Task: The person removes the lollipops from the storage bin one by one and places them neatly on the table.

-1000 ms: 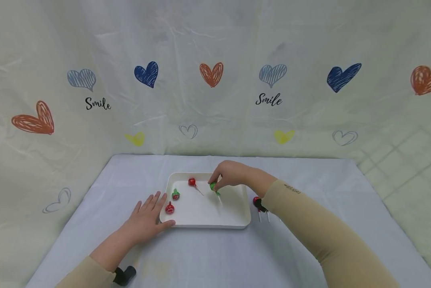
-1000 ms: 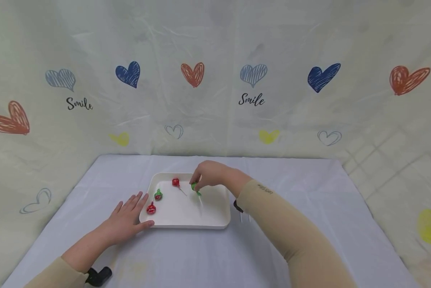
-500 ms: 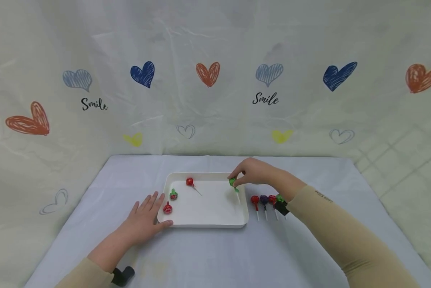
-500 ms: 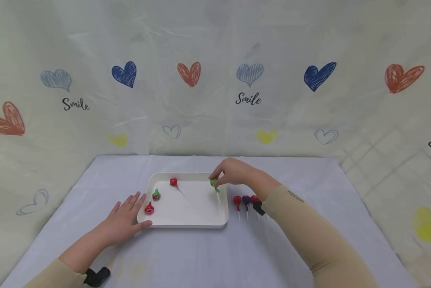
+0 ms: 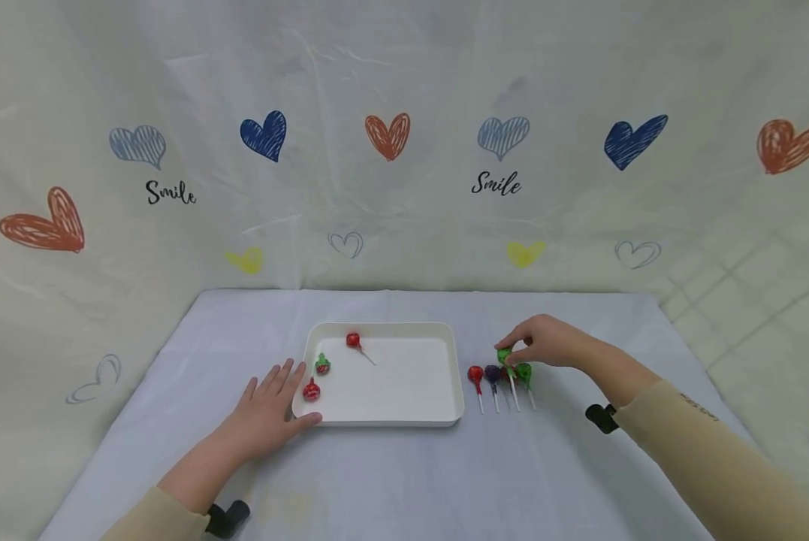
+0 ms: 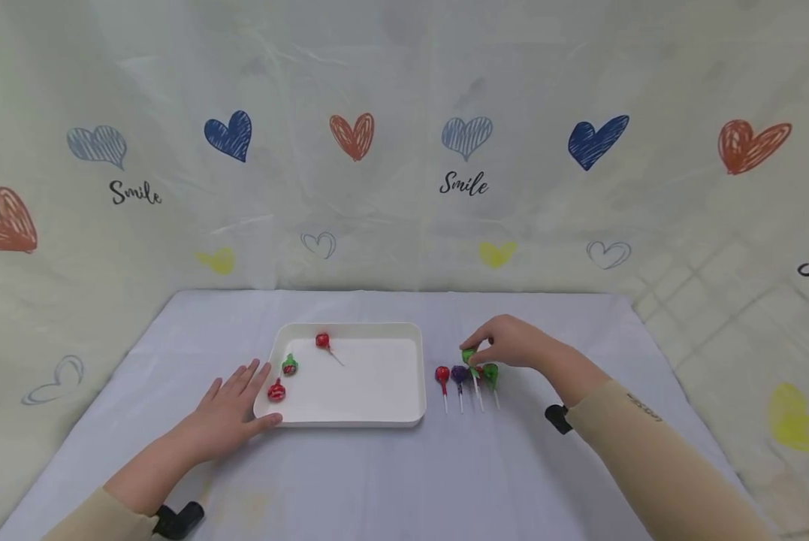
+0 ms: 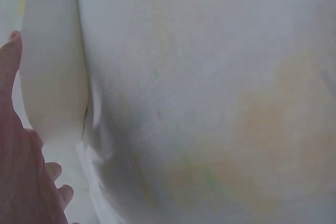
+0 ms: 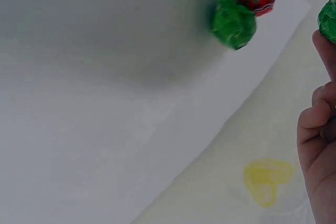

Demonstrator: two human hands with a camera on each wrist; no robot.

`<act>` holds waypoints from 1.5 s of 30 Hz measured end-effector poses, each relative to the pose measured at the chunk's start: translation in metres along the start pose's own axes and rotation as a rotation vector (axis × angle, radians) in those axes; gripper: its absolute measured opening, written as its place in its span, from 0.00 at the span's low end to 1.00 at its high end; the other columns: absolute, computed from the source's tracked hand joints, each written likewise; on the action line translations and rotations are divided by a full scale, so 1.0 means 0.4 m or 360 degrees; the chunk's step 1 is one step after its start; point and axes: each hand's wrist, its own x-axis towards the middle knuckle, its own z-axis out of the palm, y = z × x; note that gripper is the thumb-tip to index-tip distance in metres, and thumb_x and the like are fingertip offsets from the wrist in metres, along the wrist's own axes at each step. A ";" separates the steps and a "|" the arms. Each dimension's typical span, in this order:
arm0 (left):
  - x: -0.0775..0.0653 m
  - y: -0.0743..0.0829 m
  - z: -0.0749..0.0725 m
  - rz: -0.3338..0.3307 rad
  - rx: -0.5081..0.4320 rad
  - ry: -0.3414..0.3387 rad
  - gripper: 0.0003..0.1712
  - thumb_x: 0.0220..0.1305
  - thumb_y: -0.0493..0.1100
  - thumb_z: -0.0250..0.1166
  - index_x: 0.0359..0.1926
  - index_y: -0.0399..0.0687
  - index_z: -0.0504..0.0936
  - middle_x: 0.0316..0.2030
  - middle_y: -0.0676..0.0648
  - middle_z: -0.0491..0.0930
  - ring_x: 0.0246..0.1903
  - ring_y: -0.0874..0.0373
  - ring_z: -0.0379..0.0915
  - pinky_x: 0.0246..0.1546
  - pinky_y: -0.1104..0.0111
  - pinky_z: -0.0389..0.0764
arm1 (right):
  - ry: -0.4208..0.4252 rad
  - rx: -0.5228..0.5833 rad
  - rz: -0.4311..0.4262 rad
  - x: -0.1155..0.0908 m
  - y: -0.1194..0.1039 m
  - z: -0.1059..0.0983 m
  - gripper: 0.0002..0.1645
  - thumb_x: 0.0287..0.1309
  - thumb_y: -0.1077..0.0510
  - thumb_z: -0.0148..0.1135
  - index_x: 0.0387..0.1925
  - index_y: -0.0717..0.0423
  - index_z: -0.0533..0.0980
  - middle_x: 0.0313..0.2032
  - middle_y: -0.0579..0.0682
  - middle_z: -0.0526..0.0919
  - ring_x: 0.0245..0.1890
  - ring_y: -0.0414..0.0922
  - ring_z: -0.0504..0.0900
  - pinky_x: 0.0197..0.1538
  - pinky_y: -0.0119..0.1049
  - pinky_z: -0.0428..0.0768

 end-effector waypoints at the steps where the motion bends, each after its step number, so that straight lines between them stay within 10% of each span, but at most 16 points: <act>1: 0.000 -0.001 0.000 0.0001 0.0000 -0.0002 0.62 0.57 0.79 0.56 0.79 0.46 0.46 0.77 0.36 0.44 0.75 0.36 0.36 0.70 0.36 0.36 | 0.0008 -0.0004 0.0009 -0.014 0.013 -0.001 0.18 0.59 0.50 0.70 0.51 0.47 0.85 0.49 0.45 0.85 0.45 0.46 0.79 0.40 0.37 0.78; 8: 0.000 -0.004 0.001 0.0012 0.0002 0.0007 0.62 0.57 0.79 0.56 0.79 0.47 0.46 0.77 0.37 0.44 0.75 0.36 0.36 0.70 0.36 0.36 | 0.0067 0.0010 0.0079 -0.086 0.087 -0.012 0.20 0.57 0.48 0.71 0.50 0.49 0.86 0.49 0.49 0.86 0.35 0.43 0.74 0.35 0.37 0.72; 26: 0.000 -0.004 0.004 0.0007 -0.0005 -0.0008 0.63 0.57 0.79 0.55 0.79 0.46 0.46 0.77 0.37 0.44 0.75 0.36 0.36 0.70 0.36 0.37 | 0.0017 0.0012 0.0159 -0.063 0.156 0.033 0.15 0.57 0.53 0.72 0.46 0.49 0.87 0.49 0.51 0.86 0.53 0.56 0.79 0.55 0.57 0.77; 45: 0.002 -0.001 -0.001 -0.0017 -0.0020 -0.0015 0.63 0.56 0.79 0.56 0.79 0.46 0.46 0.77 0.37 0.44 0.75 0.37 0.36 0.70 0.36 0.36 | 0.0021 0.0049 0.0178 -0.056 0.157 0.054 0.16 0.58 0.51 0.71 0.48 0.48 0.86 0.49 0.52 0.86 0.45 0.47 0.77 0.44 0.43 0.77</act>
